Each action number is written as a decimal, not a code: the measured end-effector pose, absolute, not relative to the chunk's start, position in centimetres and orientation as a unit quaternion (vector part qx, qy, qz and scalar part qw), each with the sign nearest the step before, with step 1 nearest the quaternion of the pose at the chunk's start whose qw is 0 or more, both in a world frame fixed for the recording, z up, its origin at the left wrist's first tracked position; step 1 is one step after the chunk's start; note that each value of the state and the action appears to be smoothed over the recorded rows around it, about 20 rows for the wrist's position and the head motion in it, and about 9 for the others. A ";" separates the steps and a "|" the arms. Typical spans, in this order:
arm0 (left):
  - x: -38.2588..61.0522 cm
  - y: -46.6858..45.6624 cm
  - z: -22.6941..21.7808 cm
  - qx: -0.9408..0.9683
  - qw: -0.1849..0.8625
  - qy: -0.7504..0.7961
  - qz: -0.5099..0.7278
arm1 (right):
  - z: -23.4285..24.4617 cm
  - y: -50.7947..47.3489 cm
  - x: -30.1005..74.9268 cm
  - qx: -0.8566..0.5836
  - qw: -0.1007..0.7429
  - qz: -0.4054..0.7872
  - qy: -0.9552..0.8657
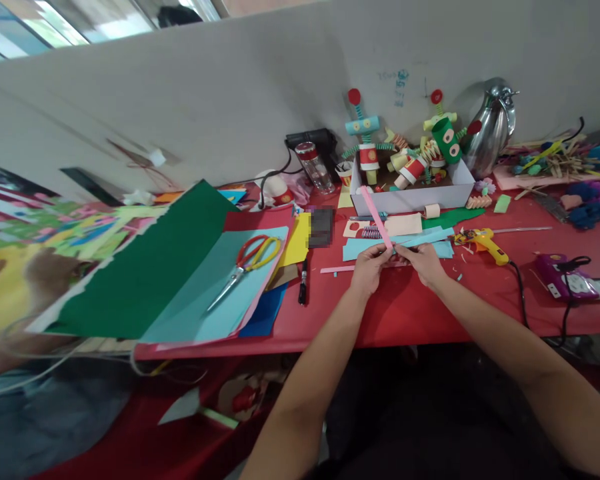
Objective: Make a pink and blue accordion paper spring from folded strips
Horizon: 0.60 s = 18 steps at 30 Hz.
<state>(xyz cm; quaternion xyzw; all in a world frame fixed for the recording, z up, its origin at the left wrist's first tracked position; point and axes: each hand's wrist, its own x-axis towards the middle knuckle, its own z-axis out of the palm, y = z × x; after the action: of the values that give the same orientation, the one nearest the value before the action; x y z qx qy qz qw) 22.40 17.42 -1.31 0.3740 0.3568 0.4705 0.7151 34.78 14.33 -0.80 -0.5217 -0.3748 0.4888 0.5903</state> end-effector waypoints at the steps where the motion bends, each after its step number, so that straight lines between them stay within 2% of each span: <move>1: 22.4 17.5 -1.4 0.372 0.714 0.358 0.473 | -0.7 14.3 34.7 -0.520 0.587 0.498 -0.371; 6: 22.3 17.7 -1.7 0.339 0.715 0.352 0.500 | -0.3 14.3 34.3 -0.492 0.589 0.551 -0.328; 12: 22.0 17.2 -0.7 0.371 0.752 0.312 0.446 | 0.0 14.1 34.6 -0.493 0.599 0.554 -0.300; 18: 21.6 17.4 -0.8 0.344 0.770 0.294 0.449 | 0.1 14.0 34.6 -0.474 0.596 0.569 -0.310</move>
<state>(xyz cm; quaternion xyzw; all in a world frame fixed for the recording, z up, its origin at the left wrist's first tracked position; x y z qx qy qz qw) 21.60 17.40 -0.79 0.3436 0.2942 0.4492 0.7705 34.59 13.99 0.08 -0.4736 -0.3103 0.5693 0.5961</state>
